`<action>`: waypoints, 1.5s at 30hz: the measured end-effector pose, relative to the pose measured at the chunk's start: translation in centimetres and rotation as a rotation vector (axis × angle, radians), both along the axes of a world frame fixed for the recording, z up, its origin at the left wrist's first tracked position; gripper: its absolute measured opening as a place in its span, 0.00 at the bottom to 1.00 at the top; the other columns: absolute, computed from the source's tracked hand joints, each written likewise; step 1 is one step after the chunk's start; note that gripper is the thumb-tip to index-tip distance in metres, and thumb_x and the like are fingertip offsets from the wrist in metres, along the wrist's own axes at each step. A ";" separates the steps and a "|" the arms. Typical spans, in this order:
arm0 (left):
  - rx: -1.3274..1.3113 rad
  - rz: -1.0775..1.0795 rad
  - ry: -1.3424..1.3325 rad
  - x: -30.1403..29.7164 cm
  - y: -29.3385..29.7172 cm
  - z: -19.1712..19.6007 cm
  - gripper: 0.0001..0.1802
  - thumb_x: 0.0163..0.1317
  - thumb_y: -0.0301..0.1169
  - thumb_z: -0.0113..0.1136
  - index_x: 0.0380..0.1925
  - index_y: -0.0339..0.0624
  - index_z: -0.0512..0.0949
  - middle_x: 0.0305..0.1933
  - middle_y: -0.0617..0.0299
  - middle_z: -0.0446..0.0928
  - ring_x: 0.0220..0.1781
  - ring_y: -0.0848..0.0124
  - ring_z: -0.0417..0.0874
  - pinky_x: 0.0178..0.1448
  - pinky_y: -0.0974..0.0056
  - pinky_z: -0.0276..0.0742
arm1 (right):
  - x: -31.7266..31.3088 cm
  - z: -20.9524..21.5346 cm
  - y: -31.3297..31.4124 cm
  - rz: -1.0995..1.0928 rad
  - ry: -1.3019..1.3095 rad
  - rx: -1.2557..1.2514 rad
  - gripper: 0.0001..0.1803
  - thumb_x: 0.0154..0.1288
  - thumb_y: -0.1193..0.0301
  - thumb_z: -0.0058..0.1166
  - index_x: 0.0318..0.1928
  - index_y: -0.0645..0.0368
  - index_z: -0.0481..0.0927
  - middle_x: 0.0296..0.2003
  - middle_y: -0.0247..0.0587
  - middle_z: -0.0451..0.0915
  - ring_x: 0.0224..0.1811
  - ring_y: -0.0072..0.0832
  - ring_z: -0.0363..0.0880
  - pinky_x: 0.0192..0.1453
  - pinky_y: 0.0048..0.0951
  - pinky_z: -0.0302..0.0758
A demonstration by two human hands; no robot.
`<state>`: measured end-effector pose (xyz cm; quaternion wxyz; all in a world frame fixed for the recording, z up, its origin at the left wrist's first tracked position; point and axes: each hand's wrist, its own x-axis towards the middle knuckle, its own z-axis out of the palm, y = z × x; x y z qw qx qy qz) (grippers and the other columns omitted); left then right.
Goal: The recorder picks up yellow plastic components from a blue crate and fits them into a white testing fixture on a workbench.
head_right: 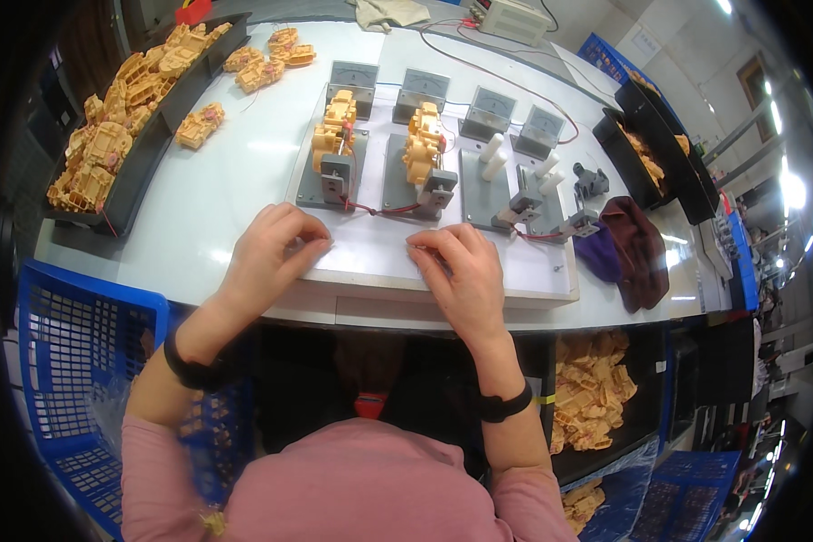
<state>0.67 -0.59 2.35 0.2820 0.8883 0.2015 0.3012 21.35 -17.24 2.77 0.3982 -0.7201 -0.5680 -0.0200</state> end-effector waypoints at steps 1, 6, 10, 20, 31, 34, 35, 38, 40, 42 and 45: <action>-0.003 0.000 0.006 0.0 0.0 0.0 0.06 0.65 0.32 0.66 0.36 0.42 0.82 0.38 0.60 0.79 0.43 0.62 0.79 0.47 0.61 0.77 | 0.0 0.0 0.0 0.001 -0.003 0.002 0.06 0.64 0.71 0.66 0.40 0.54 0.87 0.34 0.35 0.80 0.39 0.34 0.78 0.46 0.34 0.72; 0.009 0.001 0.021 0.0 0.0 0.1 0.06 0.65 0.32 0.66 0.36 0.42 0.83 0.38 0.60 0.80 0.44 0.62 0.79 0.47 0.61 0.77 | -0.1 0.1 0.0 -0.003 0.001 0.014 0.05 0.63 0.71 0.67 0.40 0.54 0.87 0.33 0.34 0.80 0.39 0.34 0.78 0.46 0.34 0.72; 0.011 0.007 0.027 0.1 0.0 0.2 0.06 0.65 0.31 0.66 0.36 0.42 0.83 0.38 0.60 0.80 0.44 0.62 0.79 0.48 0.61 0.77 | -0.1 0.1 0.0 0.002 -0.012 0.028 0.05 0.62 0.71 0.67 0.39 0.54 0.87 0.33 0.34 0.79 0.39 0.34 0.78 0.46 0.34 0.72; 0.008 -0.003 0.050 0.0 0.0 0.5 0.05 0.65 0.29 0.66 0.36 0.39 0.83 0.39 0.58 0.79 0.44 0.64 0.79 0.48 0.64 0.78 | 0.3 -0.1 0.1 0.006 -0.088 0.034 0.04 0.61 0.69 0.67 0.35 0.51 0.86 0.32 0.31 0.79 0.38 0.34 0.77 0.46 0.35 0.71; 0.010 -0.023 0.038 0.1 -0.1 0.6 0.05 0.64 0.28 0.65 0.36 0.37 0.82 0.38 0.57 0.78 0.44 0.63 0.79 0.48 0.63 0.78 | 0.2 -0.3 -0.1 0.003 -0.158 0.088 0.04 0.61 0.68 0.67 0.35 0.51 0.85 0.32 0.29 0.79 0.36 0.32 0.77 0.45 0.34 0.70; -0.019 -0.008 0.040 0.1 -0.3 0.5 0.05 0.64 0.27 0.65 0.37 0.37 0.82 0.38 0.56 0.78 0.44 0.63 0.79 0.48 0.63 0.78 | 0.3 -0.2 -0.4 0.009 -0.108 0.082 0.07 0.62 0.67 0.67 0.38 0.52 0.84 0.33 0.30 0.80 0.36 0.31 0.79 0.46 0.33 0.71; -0.013 -0.015 0.042 0.2 -0.3 0.5 0.05 0.64 0.27 0.65 0.37 0.37 0.82 0.38 0.56 0.78 0.44 0.63 0.79 0.48 0.63 0.78 | 0.3 -0.1 -0.5 0.021 -0.071 0.072 0.08 0.62 0.67 0.67 0.40 0.53 0.84 0.33 0.31 0.80 0.36 0.31 0.79 0.46 0.33 0.71; -0.046 -0.009 0.032 0.1 -0.3 0.5 0.05 0.65 0.27 0.65 0.37 0.37 0.82 0.39 0.56 0.78 0.44 0.63 0.79 0.48 0.63 0.78 | 0.3 0.1 -0.7 0.023 0.018 0.088 0.10 0.64 0.68 0.66 0.44 0.55 0.83 0.35 0.35 0.81 0.37 0.30 0.81 0.48 0.31 0.74; -0.044 -0.021 0.046 0.0 -0.2 0.7 0.05 0.65 0.26 0.65 0.38 0.36 0.82 0.39 0.56 0.78 0.44 0.63 0.79 0.49 0.63 0.78 | 0.0 0.2 -0.9 0.034 0.205 0.116 0.10 0.65 0.69 0.66 0.46 0.56 0.83 0.36 0.35 0.81 0.37 0.29 0.80 0.49 0.30 0.74; -0.011 -0.015 0.081 -0.1 -0.3 1.2 0.06 0.64 0.26 0.65 0.39 0.37 0.82 0.40 0.56 0.79 0.45 0.63 0.80 0.50 0.63 0.77 | 0.0 0.4 -1.1 0.038 0.394 0.140 0.11 0.67 0.70 0.65 0.47 0.57 0.82 0.37 0.35 0.81 0.37 0.27 0.80 0.49 0.28 0.74; 0.064 -0.039 0.148 -0.5 -1.0 3.1 0.09 0.64 0.26 0.66 0.43 0.38 0.82 0.42 0.56 0.80 0.45 0.64 0.80 0.52 0.63 0.77 | 0.5 0.7 -1.3 0.002 0.590 0.235 0.13 0.68 0.72 0.63 0.52 0.58 0.80 0.39 0.34 0.80 0.39 0.23 0.78 0.51 0.26 0.74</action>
